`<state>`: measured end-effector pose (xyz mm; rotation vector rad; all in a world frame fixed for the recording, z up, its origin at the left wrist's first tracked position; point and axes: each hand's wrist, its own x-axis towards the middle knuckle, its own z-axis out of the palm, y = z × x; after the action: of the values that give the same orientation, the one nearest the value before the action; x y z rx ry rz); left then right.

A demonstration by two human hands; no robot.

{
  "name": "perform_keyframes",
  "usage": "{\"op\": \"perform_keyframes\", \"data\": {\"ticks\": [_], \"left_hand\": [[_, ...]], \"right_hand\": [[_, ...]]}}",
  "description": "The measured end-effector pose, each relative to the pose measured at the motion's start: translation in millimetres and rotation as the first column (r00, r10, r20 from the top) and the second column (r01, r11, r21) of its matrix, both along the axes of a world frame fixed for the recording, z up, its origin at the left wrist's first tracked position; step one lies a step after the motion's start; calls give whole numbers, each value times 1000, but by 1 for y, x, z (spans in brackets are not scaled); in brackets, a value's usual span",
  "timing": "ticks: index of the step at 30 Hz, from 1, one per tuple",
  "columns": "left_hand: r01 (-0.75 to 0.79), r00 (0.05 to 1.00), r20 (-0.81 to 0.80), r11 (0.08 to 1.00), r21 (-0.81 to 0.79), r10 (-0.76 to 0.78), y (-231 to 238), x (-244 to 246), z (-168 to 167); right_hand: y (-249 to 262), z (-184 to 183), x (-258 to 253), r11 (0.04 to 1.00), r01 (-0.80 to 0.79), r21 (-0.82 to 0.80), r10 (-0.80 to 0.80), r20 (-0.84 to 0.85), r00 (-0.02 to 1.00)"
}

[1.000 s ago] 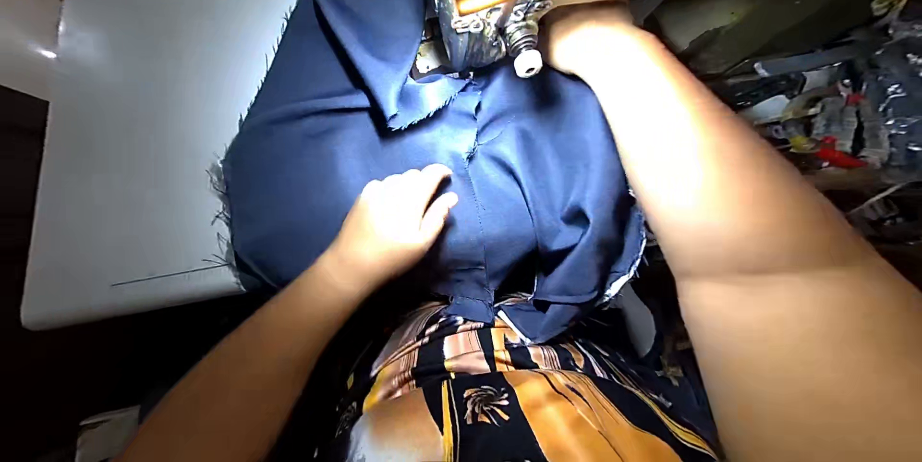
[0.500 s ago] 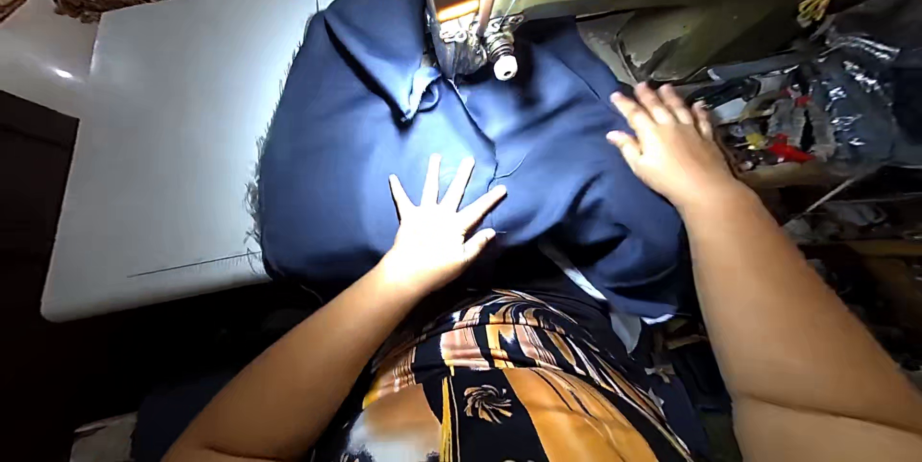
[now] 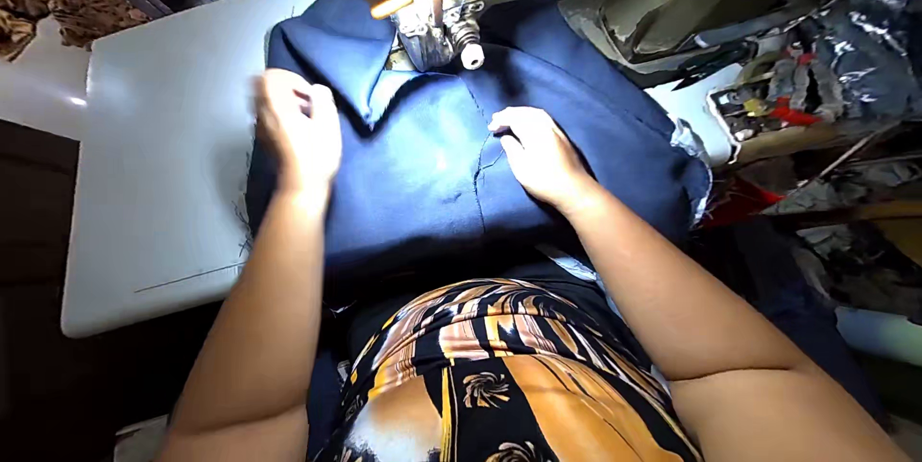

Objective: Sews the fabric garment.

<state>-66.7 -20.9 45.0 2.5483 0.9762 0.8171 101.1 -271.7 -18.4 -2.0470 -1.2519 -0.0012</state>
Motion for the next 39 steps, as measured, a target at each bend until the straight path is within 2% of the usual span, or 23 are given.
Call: {"op": "perform_keyframes", "data": {"ticks": [1,2,3,4,6,9,11,13,15,18,20,23,25,28,32,34,36,39], "left_hand": [[224,974,11,974,27,-225,-25,-1,-7],[384,923,-44,923,32,-383,-50,-2,-17],[473,872,-154,881,25,-464,-70,-3,-29],[514,833,-249,858,17,-494,-83,-4,-43],[556,794,-291,831,-9,-534,-87,-7,-59],[637,744,-201,767,-73,-637,-73,8,-39],[737,665,-127,674,-46,-736,-68,29,-20],[804,582,-164,594,-31,-796,-63,55,-18],[807,545,-294,587,-72,-785,-56,75,-28],[764,571,-364,639,-93,-736,-53,83,-35],[763,583,-321,639,-98,-746,-51,74,-31],[808,577,-80,582,-90,-813,-40,49,-25],[801,593,19,588,-115,-805,-36,33,-18],[762,646,18,642,-86,-763,-42,14,-10],[670,730,-137,741,-53,-670,-50,-3,1],[653,739,-209,757,-7,-640,-49,-7,5],[667,735,-205,743,48,-647,-48,-8,7],[751,658,-201,650,113,-725,-47,3,10]], "right_hand": [[0,0,0,1000,-3,19,3,-1,1000],[-1,2,0,999,-19,26,18,9,1000],[-3,4,1,999,-49,21,48,37,998],[-5,7,0,996,-82,-20,83,70,994],[-10,12,-2,981,-135,-142,150,102,983],[-11,15,-3,961,-157,-227,184,102,978],[-4,21,-4,955,-160,-251,193,111,975],[2,28,-3,939,-162,-303,209,131,969],[3,33,-2,932,-148,-330,202,134,970],[-5,29,3,943,-117,-310,168,144,975],[-10,25,6,943,-119,-312,162,115,980],[-7,29,8,934,-139,-328,179,92,980],[8,38,11,920,-184,-347,227,89,970],[48,43,14,892,-304,-334,366,138,920],[82,39,13,816,-460,-350,531,137,836],[74,39,17,853,-467,-233,502,123,856],[50,42,21,922,-379,-74,385,88,919],[10,47,10,976,-219,16,219,-19,976]]}}
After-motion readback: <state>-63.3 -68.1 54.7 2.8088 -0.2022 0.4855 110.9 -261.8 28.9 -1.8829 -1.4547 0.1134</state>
